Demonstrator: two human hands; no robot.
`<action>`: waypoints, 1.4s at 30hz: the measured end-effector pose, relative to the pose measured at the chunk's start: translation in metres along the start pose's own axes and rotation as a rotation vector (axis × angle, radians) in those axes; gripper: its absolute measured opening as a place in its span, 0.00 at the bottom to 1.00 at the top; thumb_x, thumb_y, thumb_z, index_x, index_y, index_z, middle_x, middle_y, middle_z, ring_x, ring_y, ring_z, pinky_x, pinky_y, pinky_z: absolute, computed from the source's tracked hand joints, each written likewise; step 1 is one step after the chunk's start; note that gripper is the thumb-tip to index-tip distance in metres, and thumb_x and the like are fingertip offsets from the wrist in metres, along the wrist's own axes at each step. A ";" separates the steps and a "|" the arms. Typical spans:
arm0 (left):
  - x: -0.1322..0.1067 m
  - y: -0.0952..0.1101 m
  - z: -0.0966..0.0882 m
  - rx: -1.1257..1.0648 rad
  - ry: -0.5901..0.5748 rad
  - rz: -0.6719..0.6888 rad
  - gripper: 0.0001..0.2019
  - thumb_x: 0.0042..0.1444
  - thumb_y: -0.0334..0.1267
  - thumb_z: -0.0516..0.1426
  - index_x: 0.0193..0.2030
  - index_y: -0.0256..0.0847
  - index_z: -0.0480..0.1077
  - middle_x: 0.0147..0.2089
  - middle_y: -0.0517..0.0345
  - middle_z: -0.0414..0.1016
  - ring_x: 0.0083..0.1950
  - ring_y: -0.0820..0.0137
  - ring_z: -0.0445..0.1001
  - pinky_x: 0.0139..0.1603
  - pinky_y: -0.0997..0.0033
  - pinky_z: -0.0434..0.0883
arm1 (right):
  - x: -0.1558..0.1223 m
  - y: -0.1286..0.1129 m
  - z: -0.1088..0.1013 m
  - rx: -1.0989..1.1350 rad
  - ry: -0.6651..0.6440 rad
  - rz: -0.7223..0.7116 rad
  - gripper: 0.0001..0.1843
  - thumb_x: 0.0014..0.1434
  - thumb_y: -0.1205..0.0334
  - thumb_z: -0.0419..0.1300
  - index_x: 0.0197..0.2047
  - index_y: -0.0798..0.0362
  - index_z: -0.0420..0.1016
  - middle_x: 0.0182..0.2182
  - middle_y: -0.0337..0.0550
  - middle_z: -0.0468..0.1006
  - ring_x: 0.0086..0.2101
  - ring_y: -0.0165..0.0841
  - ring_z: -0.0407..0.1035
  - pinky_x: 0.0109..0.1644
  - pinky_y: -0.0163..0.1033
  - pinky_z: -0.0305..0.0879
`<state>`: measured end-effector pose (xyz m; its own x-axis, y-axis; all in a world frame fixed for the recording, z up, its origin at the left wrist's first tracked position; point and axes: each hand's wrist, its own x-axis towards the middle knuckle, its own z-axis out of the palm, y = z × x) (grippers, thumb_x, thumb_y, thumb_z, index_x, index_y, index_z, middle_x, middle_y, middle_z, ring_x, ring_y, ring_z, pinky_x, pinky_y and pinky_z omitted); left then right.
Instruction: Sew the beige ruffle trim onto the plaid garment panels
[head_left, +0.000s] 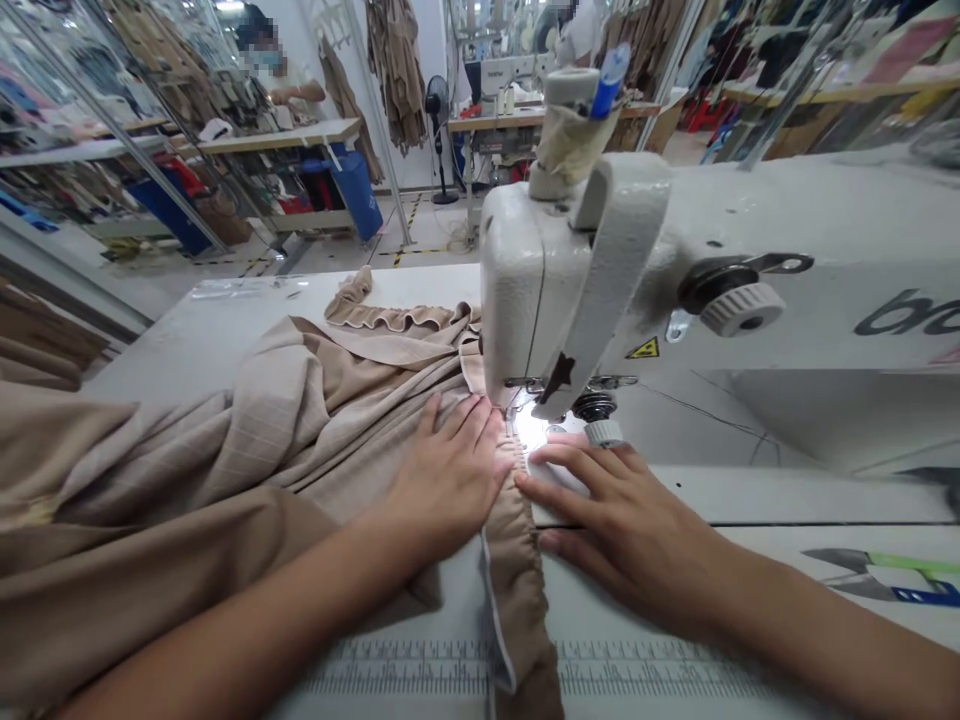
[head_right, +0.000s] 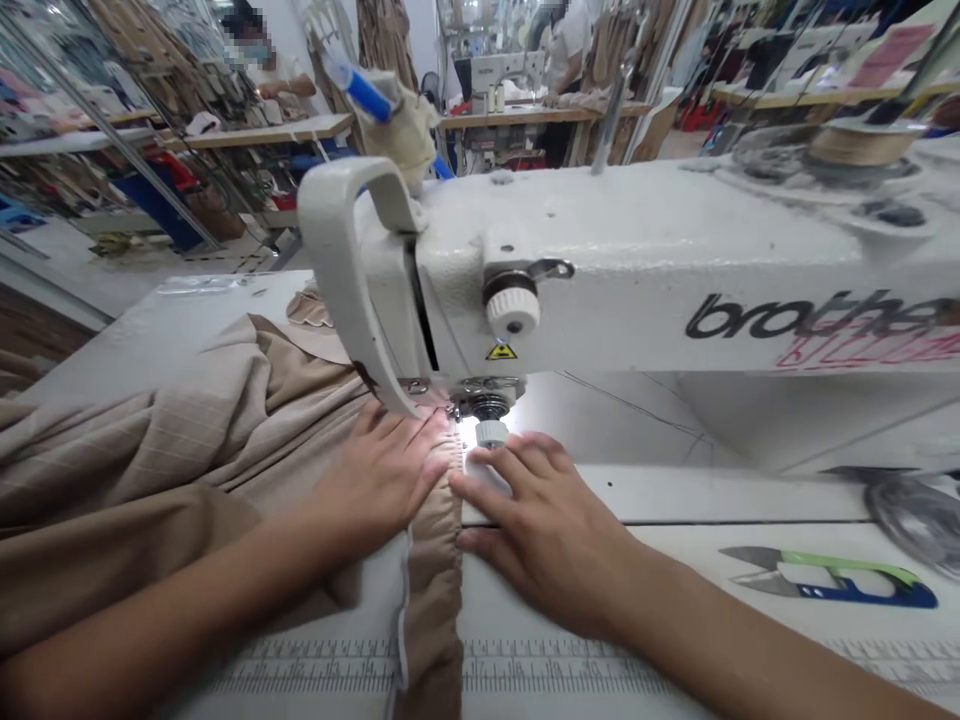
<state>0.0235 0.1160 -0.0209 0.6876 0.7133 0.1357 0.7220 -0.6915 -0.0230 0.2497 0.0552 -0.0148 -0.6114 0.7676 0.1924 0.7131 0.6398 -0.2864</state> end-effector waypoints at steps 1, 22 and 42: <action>0.002 -0.001 -0.002 -0.005 -0.014 0.002 0.25 0.75 0.44 0.43 0.67 0.29 0.65 0.68 0.36 0.70 0.69 0.52 0.66 0.72 0.40 0.52 | 0.002 0.002 0.001 -0.015 -0.004 -0.002 0.23 0.73 0.54 0.52 0.67 0.49 0.70 0.62 0.55 0.73 0.59 0.52 0.67 0.63 0.64 0.61; -0.076 0.073 -0.018 -0.373 0.301 0.125 0.10 0.65 0.25 0.52 0.36 0.38 0.71 0.38 0.56 0.79 0.40 0.66 0.76 0.60 0.54 0.63 | -0.030 0.001 -0.001 0.184 0.083 0.111 0.20 0.72 0.59 0.54 0.65 0.51 0.67 0.61 0.53 0.74 0.61 0.46 0.66 0.65 0.62 0.65; -0.072 0.071 -0.026 -0.483 0.292 0.118 0.08 0.62 0.24 0.54 0.34 0.38 0.71 0.38 0.59 0.81 0.39 0.69 0.78 0.62 0.54 0.60 | -0.021 -0.018 -0.007 0.210 0.022 0.020 0.21 0.71 0.59 0.57 0.65 0.50 0.70 0.59 0.54 0.73 0.61 0.46 0.64 0.65 0.60 0.63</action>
<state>0.0232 0.0128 -0.0066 0.6621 0.6144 0.4291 0.4772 -0.7871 0.3908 0.2517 0.0275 -0.0070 -0.5887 0.7820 0.2048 0.6364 0.6046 -0.4790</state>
